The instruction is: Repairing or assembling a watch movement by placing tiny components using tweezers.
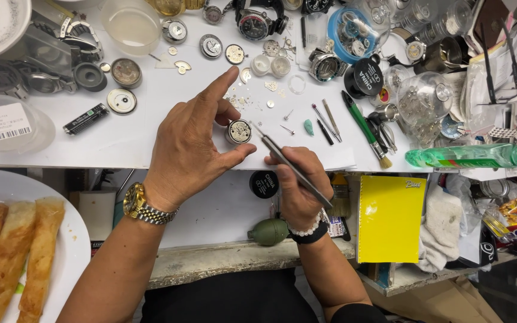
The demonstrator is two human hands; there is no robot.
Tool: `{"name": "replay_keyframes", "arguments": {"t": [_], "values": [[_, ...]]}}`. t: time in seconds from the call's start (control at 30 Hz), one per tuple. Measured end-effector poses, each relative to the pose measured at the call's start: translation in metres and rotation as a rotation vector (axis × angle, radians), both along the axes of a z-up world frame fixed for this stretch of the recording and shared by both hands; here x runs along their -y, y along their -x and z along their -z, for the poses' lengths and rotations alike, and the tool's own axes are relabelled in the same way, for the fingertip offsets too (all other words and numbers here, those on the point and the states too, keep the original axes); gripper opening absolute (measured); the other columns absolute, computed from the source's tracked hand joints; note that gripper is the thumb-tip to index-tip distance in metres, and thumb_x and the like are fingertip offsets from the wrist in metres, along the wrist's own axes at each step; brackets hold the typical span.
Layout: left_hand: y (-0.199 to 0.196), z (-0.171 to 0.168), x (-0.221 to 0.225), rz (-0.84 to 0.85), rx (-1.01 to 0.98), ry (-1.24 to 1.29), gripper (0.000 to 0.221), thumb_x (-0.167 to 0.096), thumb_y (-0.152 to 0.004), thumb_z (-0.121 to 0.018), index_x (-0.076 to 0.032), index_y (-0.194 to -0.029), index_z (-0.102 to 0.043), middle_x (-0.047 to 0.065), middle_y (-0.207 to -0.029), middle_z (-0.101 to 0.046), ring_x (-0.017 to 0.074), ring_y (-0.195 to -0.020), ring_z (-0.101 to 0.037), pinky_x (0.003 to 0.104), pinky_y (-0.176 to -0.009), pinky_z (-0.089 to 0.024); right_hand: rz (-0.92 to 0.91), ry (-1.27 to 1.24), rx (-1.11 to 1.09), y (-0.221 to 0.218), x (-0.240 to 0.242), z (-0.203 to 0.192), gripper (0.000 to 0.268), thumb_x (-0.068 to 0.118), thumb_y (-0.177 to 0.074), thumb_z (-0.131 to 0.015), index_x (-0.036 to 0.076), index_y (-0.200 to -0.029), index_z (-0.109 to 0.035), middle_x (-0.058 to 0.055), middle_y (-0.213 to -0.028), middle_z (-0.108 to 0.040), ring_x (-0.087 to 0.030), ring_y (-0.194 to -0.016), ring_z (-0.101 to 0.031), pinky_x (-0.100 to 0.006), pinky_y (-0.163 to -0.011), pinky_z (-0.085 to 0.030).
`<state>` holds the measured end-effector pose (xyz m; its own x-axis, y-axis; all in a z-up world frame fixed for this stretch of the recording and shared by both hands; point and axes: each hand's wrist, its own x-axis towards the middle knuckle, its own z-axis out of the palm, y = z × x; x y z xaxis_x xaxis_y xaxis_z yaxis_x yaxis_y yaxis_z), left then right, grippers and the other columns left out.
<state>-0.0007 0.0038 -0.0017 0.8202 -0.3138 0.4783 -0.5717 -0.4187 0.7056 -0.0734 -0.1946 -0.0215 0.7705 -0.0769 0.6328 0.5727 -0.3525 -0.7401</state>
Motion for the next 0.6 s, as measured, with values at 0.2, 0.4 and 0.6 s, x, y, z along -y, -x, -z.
{"name": "replay_keyframes", "arguments": {"t": [0.2, 0.4, 0.6], "values": [[-0.003, 0.011, 0.001, 0.01, 0.059, -0.025, 0.107, -0.028, -0.082, -0.099, -0.011, -0.161, -0.028, 0.004, -0.111, -0.072, 0.0173, -0.086, -0.066, 0.034, -0.078, -0.056, 0.103, -0.412, 0.095, -0.003, 0.035, -0.024, 0.033, 0.034, -0.112, -0.044, 0.004, -0.104, -0.057, -0.022, -0.098, -0.068, -0.036, -0.082, -0.07, -0.039, -0.071, -0.066], [-0.001, 0.0, 0.004, 0.037, 0.075, -0.052, 0.095, -0.021, -0.084, -0.093, -0.007, -0.158, -0.035, 0.005, -0.116, -0.076, 0.0195, -0.09, -0.07, 0.037, -0.078, -0.056, 0.455, 0.134, -0.233, -0.004, 0.11, -0.073, 0.019, 0.025, -0.112, -0.045, 0.012, -0.122, -0.053, -0.002, -0.079, -0.052, -0.009, -0.058, -0.043, -0.022, -0.05, -0.034], [0.001, -0.002, 0.004, 0.023, 0.08, -0.047, 0.092, -0.023, -0.085, -0.092, -0.006, -0.158, -0.038, 0.007, -0.116, -0.075, 0.0192, -0.076, -0.064, 0.04, -0.076, -0.056, 0.487, 0.757, -0.227, -0.013, 0.143, -0.032, 0.028, 0.007, -0.104, -0.06, 0.001, -0.13, -0.068, -0.014, -0.105, -0.06, -0.027, -0.094, -0.059, -0.036, -0.077, -0.052]]}}
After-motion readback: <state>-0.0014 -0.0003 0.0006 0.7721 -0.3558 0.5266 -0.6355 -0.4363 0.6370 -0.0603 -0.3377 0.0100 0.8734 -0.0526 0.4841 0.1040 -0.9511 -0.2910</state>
